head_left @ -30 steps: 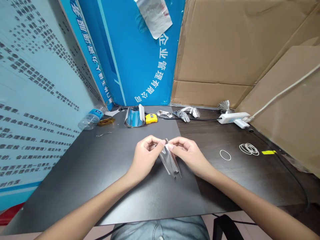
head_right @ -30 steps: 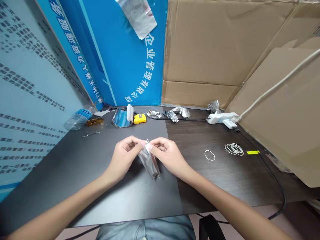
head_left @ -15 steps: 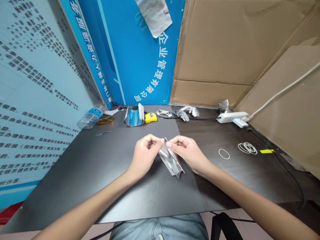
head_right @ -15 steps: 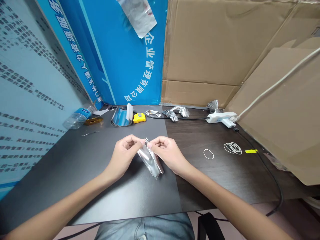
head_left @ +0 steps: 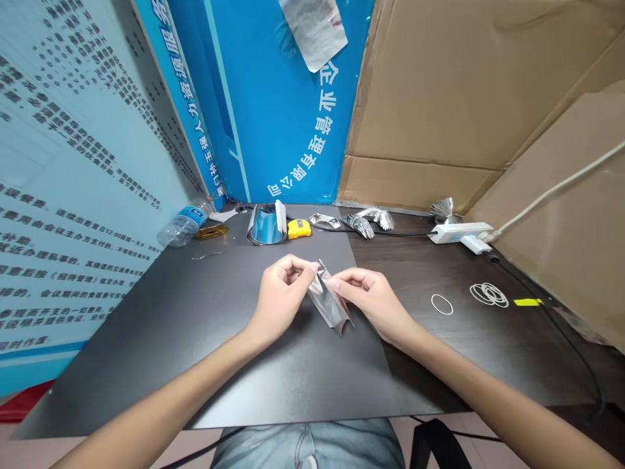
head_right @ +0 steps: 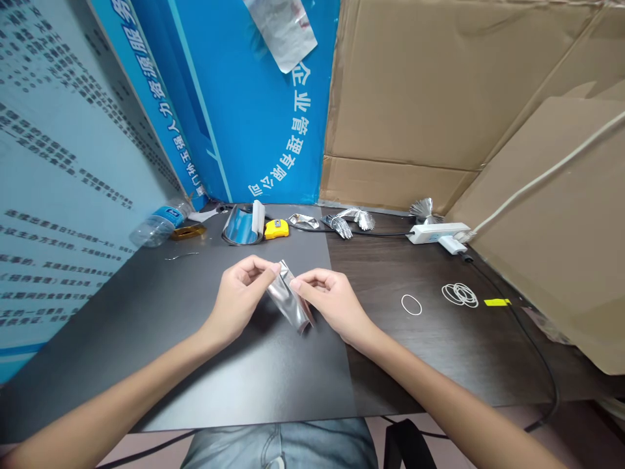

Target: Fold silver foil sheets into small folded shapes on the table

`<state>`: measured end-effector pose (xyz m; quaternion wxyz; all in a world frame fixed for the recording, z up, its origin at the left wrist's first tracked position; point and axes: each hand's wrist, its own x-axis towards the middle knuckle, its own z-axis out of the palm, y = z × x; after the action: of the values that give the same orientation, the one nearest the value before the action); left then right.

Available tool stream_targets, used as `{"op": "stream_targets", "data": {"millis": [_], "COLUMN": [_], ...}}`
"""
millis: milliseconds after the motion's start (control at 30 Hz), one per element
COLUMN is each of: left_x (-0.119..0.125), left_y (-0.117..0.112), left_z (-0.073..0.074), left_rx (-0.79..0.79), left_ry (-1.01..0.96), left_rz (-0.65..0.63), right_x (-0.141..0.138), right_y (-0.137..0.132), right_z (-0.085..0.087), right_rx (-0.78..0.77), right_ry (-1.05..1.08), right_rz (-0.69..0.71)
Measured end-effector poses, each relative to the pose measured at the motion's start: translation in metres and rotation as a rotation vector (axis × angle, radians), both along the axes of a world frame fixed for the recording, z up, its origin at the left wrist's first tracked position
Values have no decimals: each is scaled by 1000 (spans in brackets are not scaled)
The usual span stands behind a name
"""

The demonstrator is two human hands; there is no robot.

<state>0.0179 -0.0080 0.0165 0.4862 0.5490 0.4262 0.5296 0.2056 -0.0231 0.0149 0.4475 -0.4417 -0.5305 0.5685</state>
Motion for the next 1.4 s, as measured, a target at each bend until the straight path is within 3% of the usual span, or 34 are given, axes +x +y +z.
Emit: {"op": "stream_targets", "data": {"millis": [133,400,667,800,1067,1400], "left_x": [-1,0,-4,-6,-9,-10], "left_y": [-3,-2,1,2,3,5], "left_z": [4,3,5,6,5,6], "left_rx": [-20,5,49,19,60,74], "left_ry": [-7,5,15,-16,40,17], "left_rz": [-56,-38,52,15,38,44], "right_x": [0,2,2,2,2,5], "right_y": [1,2,0,0,2,1], "right_z": [1,-2,-1,-1,-3,-2], "right_rx": [-12,14,19,17,60,109], "right_ry": [-33,-54,-58,-87,-111,-173], "right_rz": [-24,-52,32,38,-46,109]}}
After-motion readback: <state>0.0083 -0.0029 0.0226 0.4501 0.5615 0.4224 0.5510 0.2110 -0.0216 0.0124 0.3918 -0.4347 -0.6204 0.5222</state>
